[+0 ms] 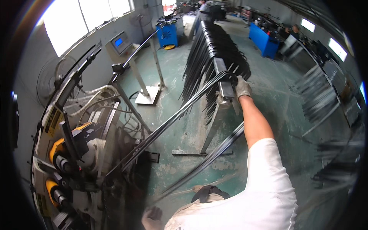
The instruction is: The person repeatedly picks up straight metal rods, places them into a manual bending machine, and bends them into U-shaped pieces. The bent rods are then placed onto a nearby rack. The process is repeated continuously throughout the clip.
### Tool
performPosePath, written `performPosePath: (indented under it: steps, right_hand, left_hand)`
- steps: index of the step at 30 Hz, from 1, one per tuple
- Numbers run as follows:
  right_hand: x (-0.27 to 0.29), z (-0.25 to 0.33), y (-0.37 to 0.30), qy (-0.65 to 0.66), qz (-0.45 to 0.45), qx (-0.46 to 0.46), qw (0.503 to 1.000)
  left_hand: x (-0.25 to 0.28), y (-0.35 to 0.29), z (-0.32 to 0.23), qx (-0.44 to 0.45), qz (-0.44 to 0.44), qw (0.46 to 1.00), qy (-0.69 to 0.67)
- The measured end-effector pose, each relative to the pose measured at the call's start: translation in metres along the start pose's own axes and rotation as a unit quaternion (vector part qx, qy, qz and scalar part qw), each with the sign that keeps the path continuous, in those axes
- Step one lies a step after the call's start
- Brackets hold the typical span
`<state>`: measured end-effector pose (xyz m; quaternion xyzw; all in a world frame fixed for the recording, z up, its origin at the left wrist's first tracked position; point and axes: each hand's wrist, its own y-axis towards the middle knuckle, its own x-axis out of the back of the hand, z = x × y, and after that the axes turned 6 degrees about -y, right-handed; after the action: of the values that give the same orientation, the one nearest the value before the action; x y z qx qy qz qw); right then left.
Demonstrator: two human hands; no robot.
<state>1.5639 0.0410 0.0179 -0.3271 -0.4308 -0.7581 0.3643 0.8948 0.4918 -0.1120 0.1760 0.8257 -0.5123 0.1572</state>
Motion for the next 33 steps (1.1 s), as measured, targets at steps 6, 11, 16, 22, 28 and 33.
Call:
performPosePath:
  steps: [6, 11, 16, 22, 28, 33]
  right_hand:
    - [-0.088, 0.017, 0.1, -0.027, 0.066, 0.076, 0.995]
    - [-0.128, 0.051, 0.084, 0.009, -0.017, 0.255, 0.967]
    - [-0.165, -0.001, -0.123, 0.121, 0.03, 0.384, 0.915]
    - [-0.161, -0.136, -0.451, -0.141, 0.547, 0.424, 0.707]
    - [-0.076, 0.02, -0.683, 0.06, 0.592, 0.601, 0.533]
    - [0.027, 0.131, -0.836, 0.121, 0.557, 0.665, 0.483]
  left_hand:
    - [-0.087, -0.004, -0.011, -0.164, 0.007, 0.986, 0.011]
    - [-0.039, -0.029, 0.027, -0.205, -0.072, 0.972, 0.087]
    - [0.079, -0.085, 0.062, -0.275, -0.255, 0.927, 0.017]
    - [0.238, -0.225, 0.128, -0.38, -0.416, 0.824, -0.061]
    - [0.416, -0.433, 0.201, -0.481, -0.628, 0.607, 0.074]
    - [0.53, -0.605, 0.287, -0.396, -0.797, 0.45, 0.074]
